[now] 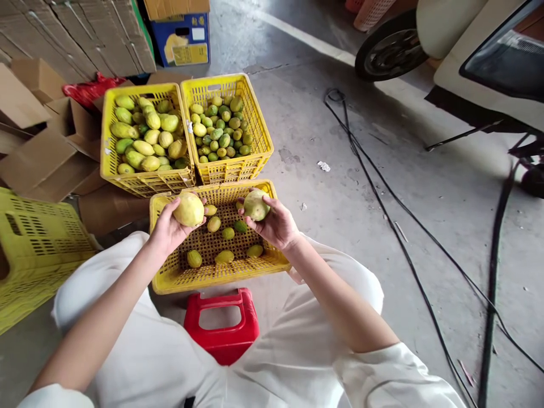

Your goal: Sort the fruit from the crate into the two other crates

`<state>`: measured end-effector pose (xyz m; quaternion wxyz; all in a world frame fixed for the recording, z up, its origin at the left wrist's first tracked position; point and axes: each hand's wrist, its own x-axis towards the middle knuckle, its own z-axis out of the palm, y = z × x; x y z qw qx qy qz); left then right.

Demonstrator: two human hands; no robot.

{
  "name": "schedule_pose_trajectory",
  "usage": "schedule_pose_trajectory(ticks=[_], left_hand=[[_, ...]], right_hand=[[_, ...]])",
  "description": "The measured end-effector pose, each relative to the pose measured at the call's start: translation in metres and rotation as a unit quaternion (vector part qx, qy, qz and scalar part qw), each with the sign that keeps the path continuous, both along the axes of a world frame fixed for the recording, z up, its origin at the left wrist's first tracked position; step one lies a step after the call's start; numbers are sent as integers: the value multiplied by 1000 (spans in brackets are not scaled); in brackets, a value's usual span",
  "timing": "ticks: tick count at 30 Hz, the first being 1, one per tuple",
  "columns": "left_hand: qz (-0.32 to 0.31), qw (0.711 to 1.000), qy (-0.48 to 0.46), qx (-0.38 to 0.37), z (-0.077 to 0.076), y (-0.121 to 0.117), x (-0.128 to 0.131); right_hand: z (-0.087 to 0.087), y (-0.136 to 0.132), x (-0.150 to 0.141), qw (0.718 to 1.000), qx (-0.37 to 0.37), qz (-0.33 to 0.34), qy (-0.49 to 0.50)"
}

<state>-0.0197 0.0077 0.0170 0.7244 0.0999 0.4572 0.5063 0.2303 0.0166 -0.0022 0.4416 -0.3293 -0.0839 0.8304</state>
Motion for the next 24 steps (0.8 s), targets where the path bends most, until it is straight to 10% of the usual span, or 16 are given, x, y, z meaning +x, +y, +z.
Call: schedule_pose_trajectory(ticks=[9,24], left_hand=[[-95,990,15,102,-10,-5,-13],[-55,998,-15,17,2,-1,-11]], right_hand=[[-2,-6,-5,995,100,3,8],[15,2,4,996,90,9,-6]])
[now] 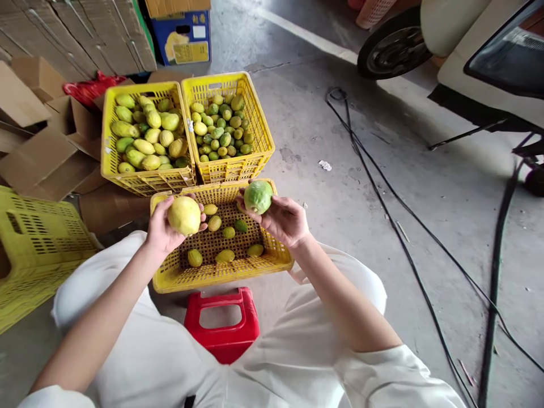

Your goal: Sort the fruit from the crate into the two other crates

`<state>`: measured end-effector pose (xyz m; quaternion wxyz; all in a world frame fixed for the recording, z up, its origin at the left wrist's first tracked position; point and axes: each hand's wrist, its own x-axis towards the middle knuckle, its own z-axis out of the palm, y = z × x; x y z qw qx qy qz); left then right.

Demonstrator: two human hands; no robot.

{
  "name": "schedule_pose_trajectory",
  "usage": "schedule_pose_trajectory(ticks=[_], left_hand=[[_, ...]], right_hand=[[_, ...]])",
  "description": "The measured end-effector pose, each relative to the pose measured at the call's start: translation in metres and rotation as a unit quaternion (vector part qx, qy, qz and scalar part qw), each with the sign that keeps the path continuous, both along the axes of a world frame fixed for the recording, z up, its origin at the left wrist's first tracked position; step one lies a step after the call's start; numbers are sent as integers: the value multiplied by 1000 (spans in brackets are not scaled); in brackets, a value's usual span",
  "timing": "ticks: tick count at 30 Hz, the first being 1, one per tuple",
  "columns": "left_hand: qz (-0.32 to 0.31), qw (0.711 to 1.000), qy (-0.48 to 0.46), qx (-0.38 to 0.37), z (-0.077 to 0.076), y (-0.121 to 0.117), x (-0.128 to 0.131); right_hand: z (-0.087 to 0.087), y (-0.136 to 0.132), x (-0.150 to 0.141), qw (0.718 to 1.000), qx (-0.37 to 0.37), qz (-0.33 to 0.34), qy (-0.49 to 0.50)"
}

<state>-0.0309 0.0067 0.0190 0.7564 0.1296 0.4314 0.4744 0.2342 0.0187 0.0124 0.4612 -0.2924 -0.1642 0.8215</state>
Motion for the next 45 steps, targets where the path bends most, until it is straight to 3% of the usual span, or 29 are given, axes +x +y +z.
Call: schedule_pose_trajectory(ticks=[5,8,17,23,28,32,37,45], left_hand=[[14,1000,5,-6,7,0,5],[16,1000,13,-6,6,1,7],[99,995,8,-20,-1,6,4],[93,995,-12,-41,0,5,2],[63,998,-10,5,-3,0,9],[59,997,-25,30,-7,-2,12],[56,998,-23,9,-4,-1,11],[43,999,-10,28,-5,-6,12]], right_hand=[[-17,1,-3,997,-73,-33,-9],[-24,3,-2,996,-79,-43,-15],[-11,1,0,1000,-13,-1,8],[-21,6,-6,997,-31,-47,51],[-31,6,-10,996,-64,-46,51],[-28,4,-12,997,-64,-20,32],[-23,0,-15,997,-63,36,30],[-29,2,-15,990,-114,-13,86]])
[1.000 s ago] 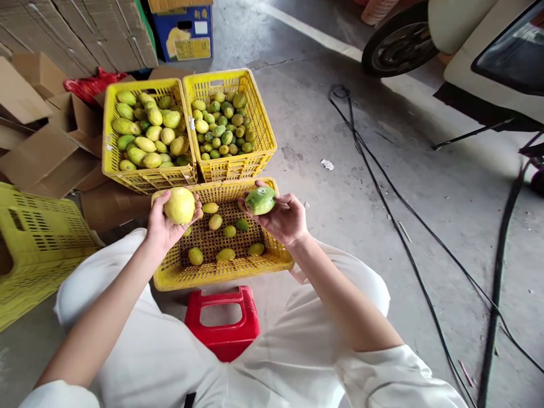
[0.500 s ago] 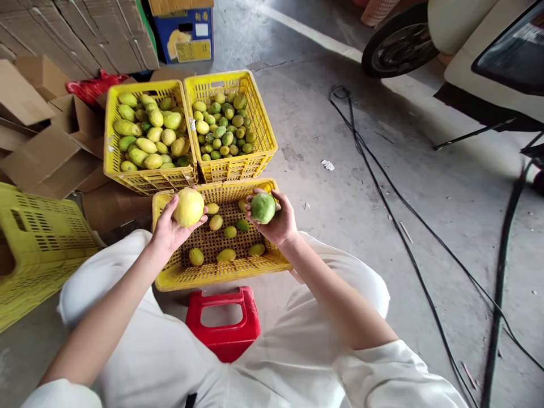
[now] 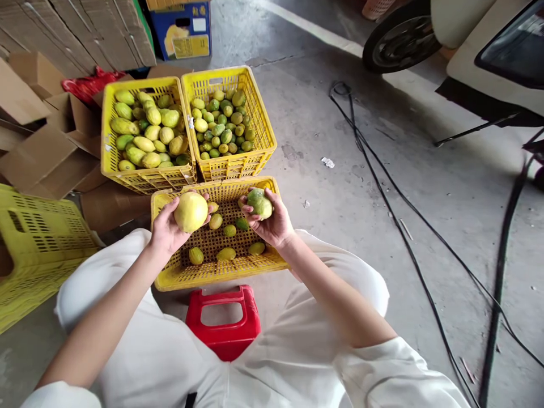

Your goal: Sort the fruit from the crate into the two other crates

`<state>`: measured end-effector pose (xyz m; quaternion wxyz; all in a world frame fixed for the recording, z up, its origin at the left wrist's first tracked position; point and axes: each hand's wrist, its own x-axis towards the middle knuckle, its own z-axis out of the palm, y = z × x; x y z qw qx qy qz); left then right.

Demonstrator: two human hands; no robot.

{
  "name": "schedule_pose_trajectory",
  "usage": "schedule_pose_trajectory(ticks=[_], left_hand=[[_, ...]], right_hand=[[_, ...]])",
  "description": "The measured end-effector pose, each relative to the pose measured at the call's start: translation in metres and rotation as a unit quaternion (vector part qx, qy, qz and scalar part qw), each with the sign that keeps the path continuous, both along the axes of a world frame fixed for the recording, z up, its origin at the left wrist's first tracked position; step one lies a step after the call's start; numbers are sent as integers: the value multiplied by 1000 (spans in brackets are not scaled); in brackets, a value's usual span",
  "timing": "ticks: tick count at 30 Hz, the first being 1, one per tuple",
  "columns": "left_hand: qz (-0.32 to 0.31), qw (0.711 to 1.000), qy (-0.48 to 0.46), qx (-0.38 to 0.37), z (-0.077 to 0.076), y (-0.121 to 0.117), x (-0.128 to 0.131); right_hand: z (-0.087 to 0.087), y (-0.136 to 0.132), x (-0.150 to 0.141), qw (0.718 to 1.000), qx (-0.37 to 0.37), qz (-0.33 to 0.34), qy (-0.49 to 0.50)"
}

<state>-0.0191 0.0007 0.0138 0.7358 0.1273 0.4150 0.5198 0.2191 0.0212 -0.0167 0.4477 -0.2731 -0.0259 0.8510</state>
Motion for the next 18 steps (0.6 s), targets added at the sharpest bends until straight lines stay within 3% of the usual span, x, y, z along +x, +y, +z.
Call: schedule_pose_trajectory(ticks=[3,9,18], left_hand=[[-1,1000,-12,9,-4,0,-1],[-22,1000,4,7,3,0,-2],[-70,997,-25,37,13,-2,3]], right_hand=[[5,1,1,1000,-4,-16,7],[19,-2,4,997,71,-22,-26],[10,1,9,997,74,-19,-16]])
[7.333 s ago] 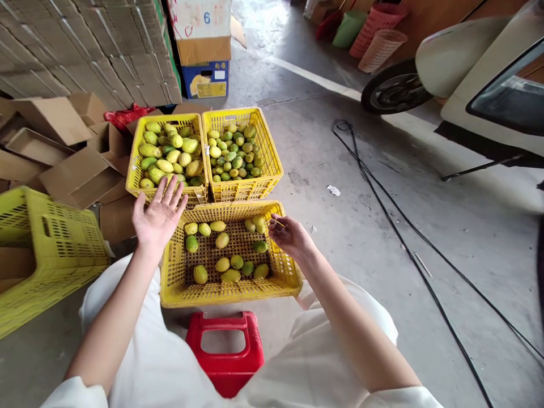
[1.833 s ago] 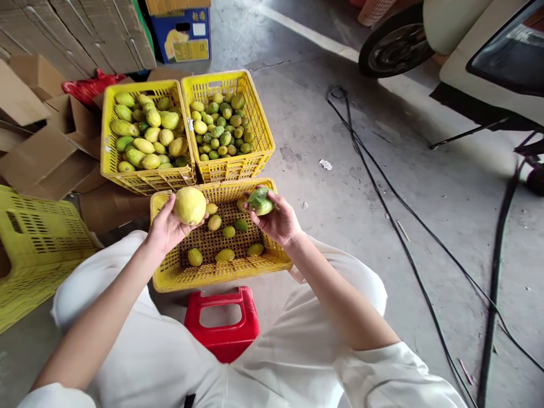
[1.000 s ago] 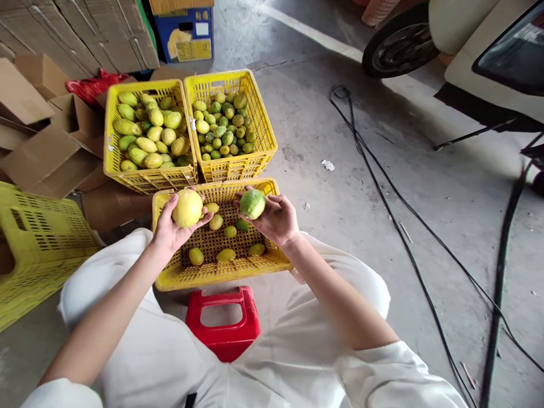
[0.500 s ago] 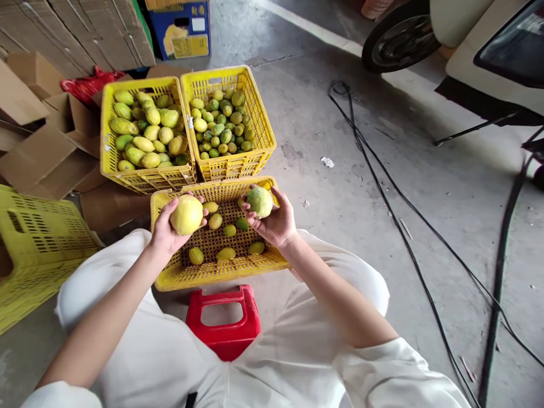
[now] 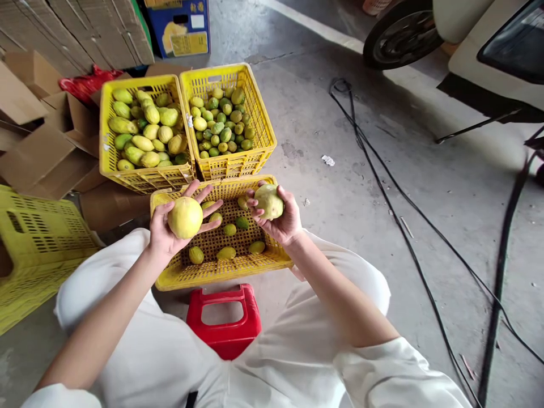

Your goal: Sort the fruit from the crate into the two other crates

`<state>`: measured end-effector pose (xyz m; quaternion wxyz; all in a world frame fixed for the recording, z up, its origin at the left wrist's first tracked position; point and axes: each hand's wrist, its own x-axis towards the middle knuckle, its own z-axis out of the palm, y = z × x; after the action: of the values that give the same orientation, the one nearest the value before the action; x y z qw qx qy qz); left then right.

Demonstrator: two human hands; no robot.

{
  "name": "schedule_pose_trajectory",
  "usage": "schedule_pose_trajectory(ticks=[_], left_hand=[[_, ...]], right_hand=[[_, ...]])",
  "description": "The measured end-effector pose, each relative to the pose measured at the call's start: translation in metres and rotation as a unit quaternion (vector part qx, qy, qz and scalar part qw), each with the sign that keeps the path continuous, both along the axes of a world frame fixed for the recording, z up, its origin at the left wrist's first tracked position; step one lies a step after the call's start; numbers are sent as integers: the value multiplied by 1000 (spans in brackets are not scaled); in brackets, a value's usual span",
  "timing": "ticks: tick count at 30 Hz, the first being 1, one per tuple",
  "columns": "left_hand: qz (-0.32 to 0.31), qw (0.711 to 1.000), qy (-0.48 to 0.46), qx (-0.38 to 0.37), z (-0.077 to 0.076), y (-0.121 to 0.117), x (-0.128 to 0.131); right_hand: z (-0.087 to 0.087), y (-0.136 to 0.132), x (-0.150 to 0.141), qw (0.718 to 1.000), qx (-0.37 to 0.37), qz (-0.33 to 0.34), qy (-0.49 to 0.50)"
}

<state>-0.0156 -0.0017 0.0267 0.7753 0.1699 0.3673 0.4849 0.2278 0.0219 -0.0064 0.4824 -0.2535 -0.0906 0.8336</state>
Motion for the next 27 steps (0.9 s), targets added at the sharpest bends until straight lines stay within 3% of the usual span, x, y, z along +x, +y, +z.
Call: schedule_pose_trajectory(ticks=[5,12,20,27], left_hand=[[12,1000,-12,-16,-1,0,-3],[97,990,-38,-99,-4,6,-3],[118,989,75,-37,-13,3,-1],[166,982,20,-87,-17,9,-3]], right_hand=[[7,1,-1,1000,16,9,-24],[4,0,-5,999,-11,29,-40],[0,-2,-6,999,8,43,-27],[1,-4,-12,995,11,88,-47]])
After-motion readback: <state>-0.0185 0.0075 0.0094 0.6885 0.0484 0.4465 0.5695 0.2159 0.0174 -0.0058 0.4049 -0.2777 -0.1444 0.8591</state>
